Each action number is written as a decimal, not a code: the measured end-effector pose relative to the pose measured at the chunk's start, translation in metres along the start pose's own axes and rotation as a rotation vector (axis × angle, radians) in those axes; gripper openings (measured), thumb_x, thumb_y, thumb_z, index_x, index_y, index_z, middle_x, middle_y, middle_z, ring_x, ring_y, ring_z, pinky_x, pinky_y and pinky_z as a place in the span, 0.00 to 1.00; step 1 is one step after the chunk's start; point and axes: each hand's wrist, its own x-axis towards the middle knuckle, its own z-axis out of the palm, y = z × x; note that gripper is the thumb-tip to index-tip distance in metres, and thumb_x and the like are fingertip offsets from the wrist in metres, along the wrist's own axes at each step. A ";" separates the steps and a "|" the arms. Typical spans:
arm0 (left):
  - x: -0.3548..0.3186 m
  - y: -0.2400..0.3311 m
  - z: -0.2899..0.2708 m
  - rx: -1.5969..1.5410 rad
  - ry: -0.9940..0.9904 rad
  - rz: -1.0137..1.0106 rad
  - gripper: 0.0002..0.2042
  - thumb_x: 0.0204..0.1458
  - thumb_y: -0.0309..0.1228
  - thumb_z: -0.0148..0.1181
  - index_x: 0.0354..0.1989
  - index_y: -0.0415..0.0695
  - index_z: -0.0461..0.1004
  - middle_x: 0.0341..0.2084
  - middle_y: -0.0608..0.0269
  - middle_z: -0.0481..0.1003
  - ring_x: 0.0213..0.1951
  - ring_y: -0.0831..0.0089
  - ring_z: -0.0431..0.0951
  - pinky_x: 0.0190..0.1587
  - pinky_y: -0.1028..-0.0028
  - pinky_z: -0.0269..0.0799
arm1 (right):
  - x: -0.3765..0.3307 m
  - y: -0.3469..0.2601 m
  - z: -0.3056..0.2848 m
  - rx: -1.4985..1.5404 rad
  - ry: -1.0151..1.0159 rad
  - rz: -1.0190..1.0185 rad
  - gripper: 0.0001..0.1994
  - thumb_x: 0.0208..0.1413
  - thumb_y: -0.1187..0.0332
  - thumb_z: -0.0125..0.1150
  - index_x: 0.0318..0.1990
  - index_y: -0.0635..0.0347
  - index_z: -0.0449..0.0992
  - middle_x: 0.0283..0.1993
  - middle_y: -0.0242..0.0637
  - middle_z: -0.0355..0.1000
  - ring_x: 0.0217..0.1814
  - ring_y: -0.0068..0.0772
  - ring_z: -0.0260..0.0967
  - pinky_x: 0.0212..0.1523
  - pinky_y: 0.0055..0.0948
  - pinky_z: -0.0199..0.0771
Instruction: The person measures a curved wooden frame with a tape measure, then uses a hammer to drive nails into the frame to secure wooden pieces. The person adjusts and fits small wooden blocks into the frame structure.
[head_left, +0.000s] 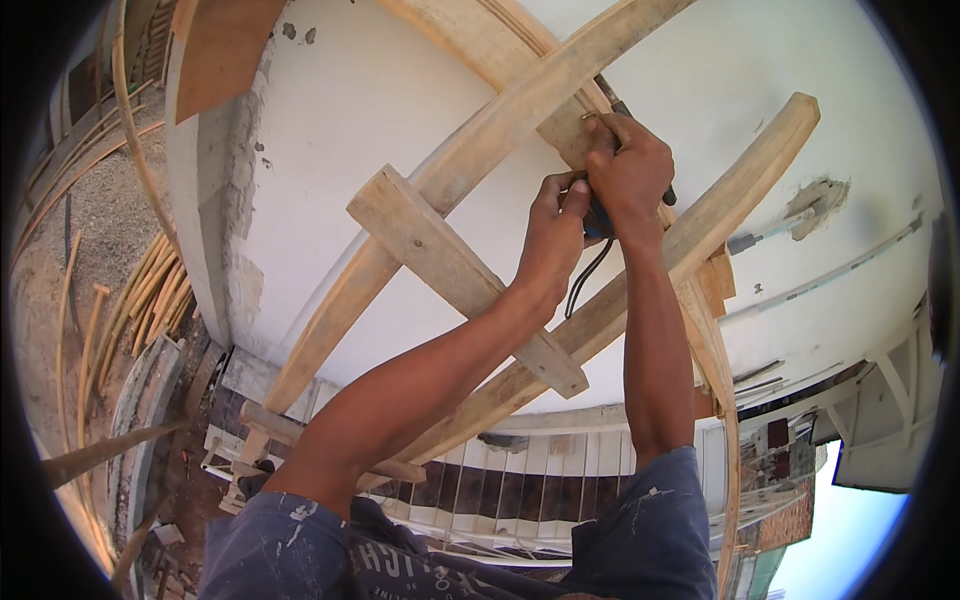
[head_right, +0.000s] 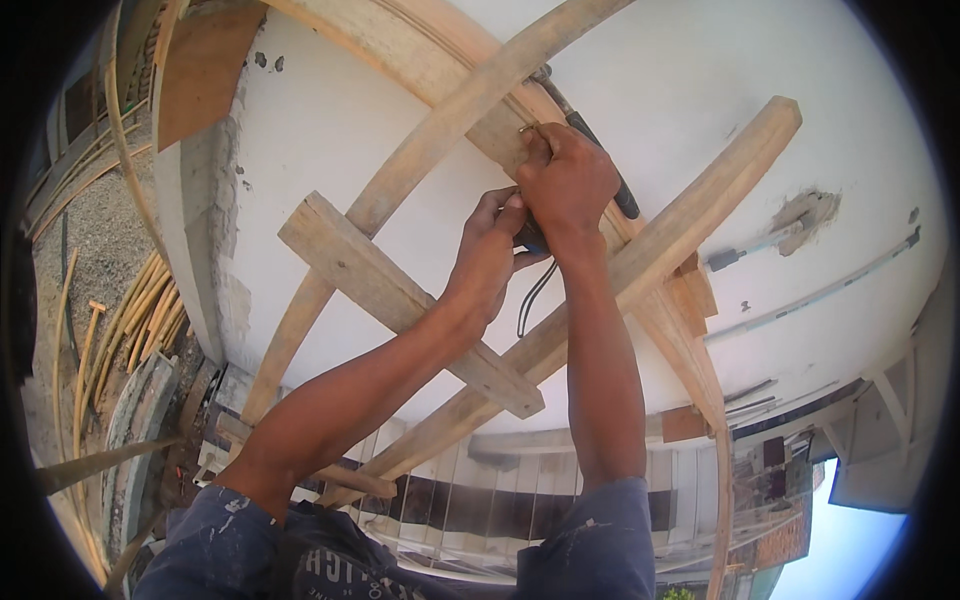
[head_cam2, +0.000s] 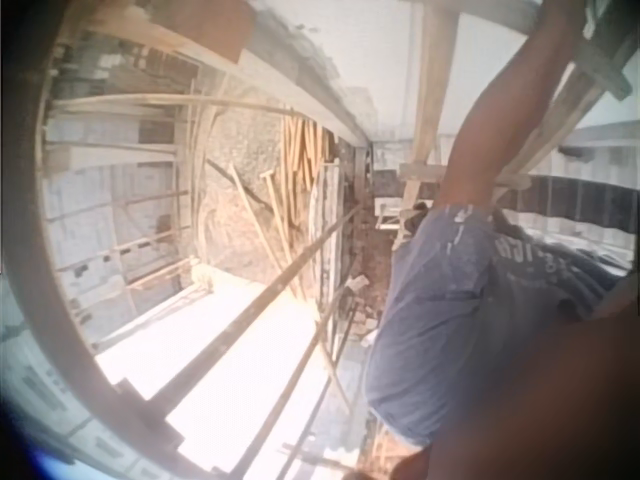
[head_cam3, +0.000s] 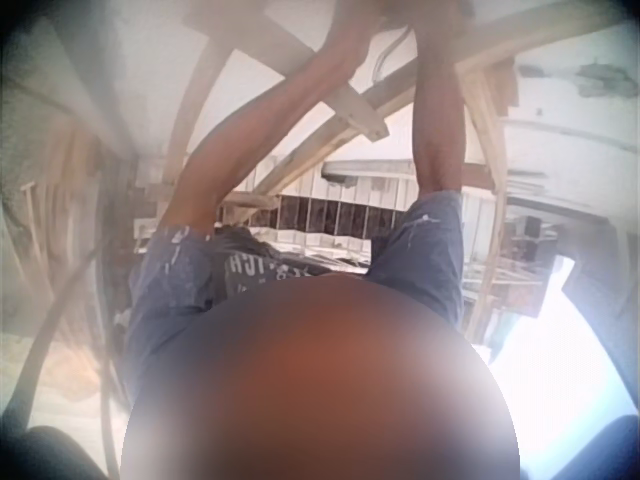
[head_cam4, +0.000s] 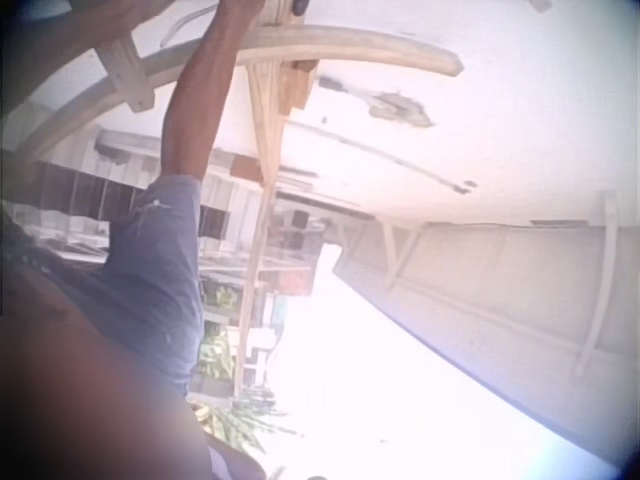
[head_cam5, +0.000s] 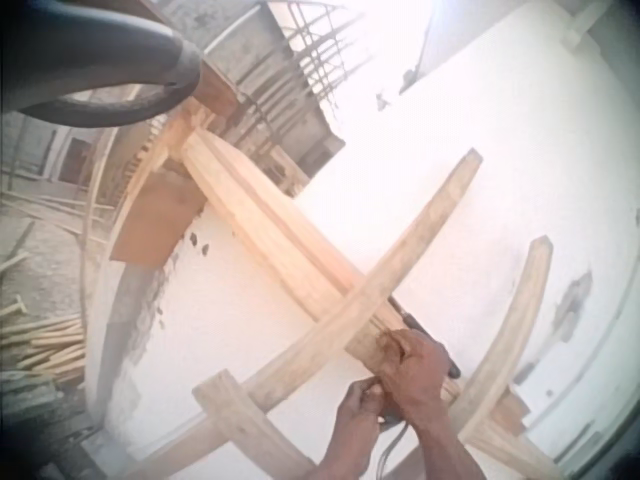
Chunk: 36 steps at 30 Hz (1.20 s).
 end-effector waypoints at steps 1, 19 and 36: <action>0.000 -0.001 0.000 -0.014 0.007 0.025 0.15 0.69 0.34 0.39 0.55 0.36 0.62 0.43 0.53 0.72 0.45 0.67 0.76 0.52 0.61 0.78 | 0.000 0.001 -0.001 0.004 -0.001 0.010 0.06 0.50 0.69 0.62 0.34 0.54 0.84 0.30 0.40 0.79 0.28 0.46 0.75 0.30 0.39 0.72; 0.002 -0.002 -0.002 -0.099 0.162 -0.088 0.17 0.67 0.35 0.42 0.58 0.36 0.60 0.48 0.50 0.68 0.50 0.63 0.73 0.55 0.57 0.75 | -0.011 -0.006 0.011 0.053 -0.062 0.018 0.06 0.50 0.67 0.64 0.34 0.53 0.85 0.32 0.38 0.80 0.32 0.44 0.77 0.32 0.39 0.73; -0.038 0.022 0.008 0.394 -0.248 -0.091 0.27 0.68 0.35 0.44 0.71 0.34 0.48 0.56 0.48 0.68 0.57 0.62 0.73 0.60 0.61 0.71 | -0.046 0.021 -0.032 0.510 -0.107 0.389 0.15 0.64 0.60 0.52 0.50 0.57 0.79 0.31 0.44 0.78 0.34 0.45 0.75 0.42 0.40 0.73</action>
